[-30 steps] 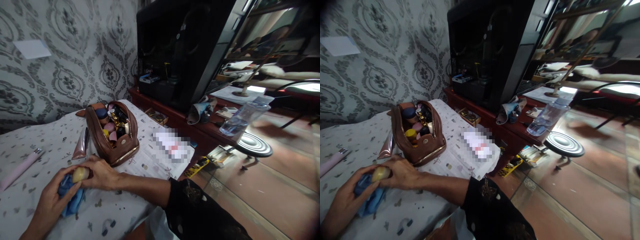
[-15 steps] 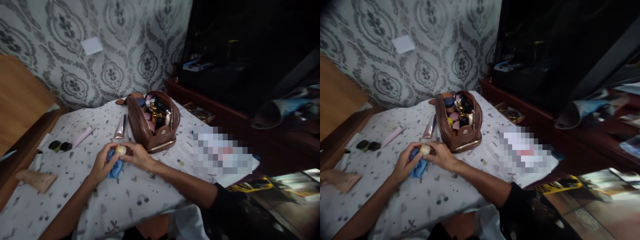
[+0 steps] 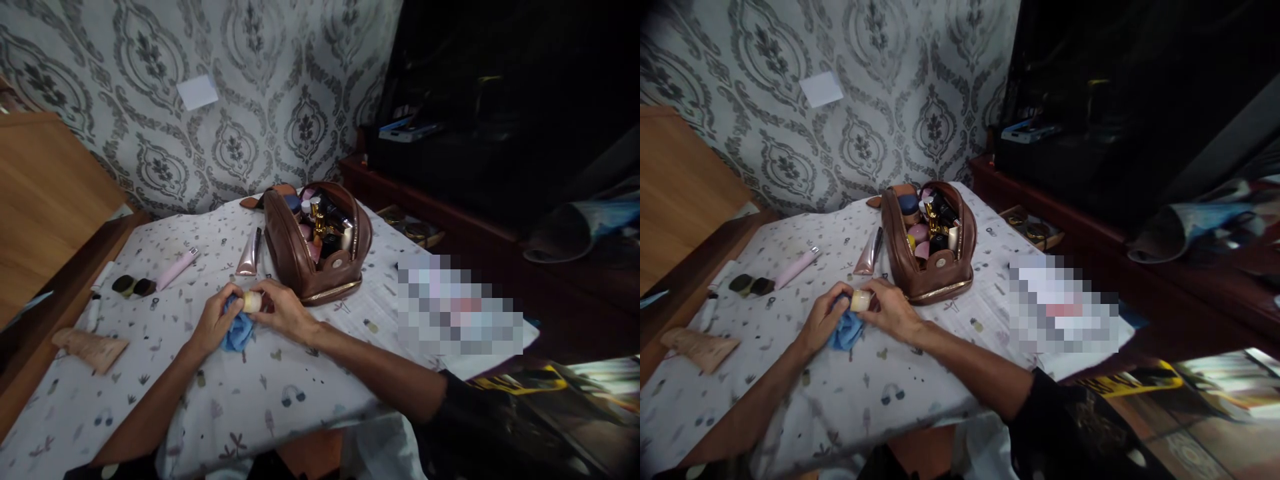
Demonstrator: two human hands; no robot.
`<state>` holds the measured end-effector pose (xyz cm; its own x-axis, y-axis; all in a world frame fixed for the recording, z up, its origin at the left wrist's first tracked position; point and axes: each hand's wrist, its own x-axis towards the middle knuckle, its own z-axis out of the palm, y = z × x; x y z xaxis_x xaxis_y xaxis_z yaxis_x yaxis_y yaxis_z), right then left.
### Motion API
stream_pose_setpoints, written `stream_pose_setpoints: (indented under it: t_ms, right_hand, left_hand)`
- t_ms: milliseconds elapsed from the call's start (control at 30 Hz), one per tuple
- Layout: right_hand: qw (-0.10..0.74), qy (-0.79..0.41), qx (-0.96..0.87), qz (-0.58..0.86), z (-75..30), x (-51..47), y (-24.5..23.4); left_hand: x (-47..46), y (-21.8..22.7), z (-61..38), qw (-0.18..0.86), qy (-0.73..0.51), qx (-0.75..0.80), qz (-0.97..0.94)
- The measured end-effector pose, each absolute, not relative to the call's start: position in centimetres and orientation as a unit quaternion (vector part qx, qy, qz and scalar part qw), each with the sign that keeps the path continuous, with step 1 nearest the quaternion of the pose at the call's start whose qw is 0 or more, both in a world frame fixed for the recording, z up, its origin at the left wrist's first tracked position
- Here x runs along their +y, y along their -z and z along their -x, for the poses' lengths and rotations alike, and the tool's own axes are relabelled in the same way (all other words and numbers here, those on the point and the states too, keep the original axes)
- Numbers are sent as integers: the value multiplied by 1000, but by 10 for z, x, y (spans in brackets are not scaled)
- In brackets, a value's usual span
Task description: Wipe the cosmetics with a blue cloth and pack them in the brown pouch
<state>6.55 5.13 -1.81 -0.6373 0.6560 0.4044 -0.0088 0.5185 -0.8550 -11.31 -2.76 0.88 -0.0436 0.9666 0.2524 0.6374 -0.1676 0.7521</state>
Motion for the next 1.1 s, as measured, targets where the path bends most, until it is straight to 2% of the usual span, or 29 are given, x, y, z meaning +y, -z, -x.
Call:
stream_pose_setpoints:
  t_ms: [467,900,1100]
  right_hand:
    - [381,-470,-769,205,-72,45,24]
    - [368,-419,-804,209,-72,42,18]
    - [347,-450,-798,203,-71,39,18]
  left_hand:
    - [-29,-8,105,285,-442,528,-666]
    - [-29,-4,104,302,-435,563,-634]
    - [-38,-11,106,338,-433,561,-620]
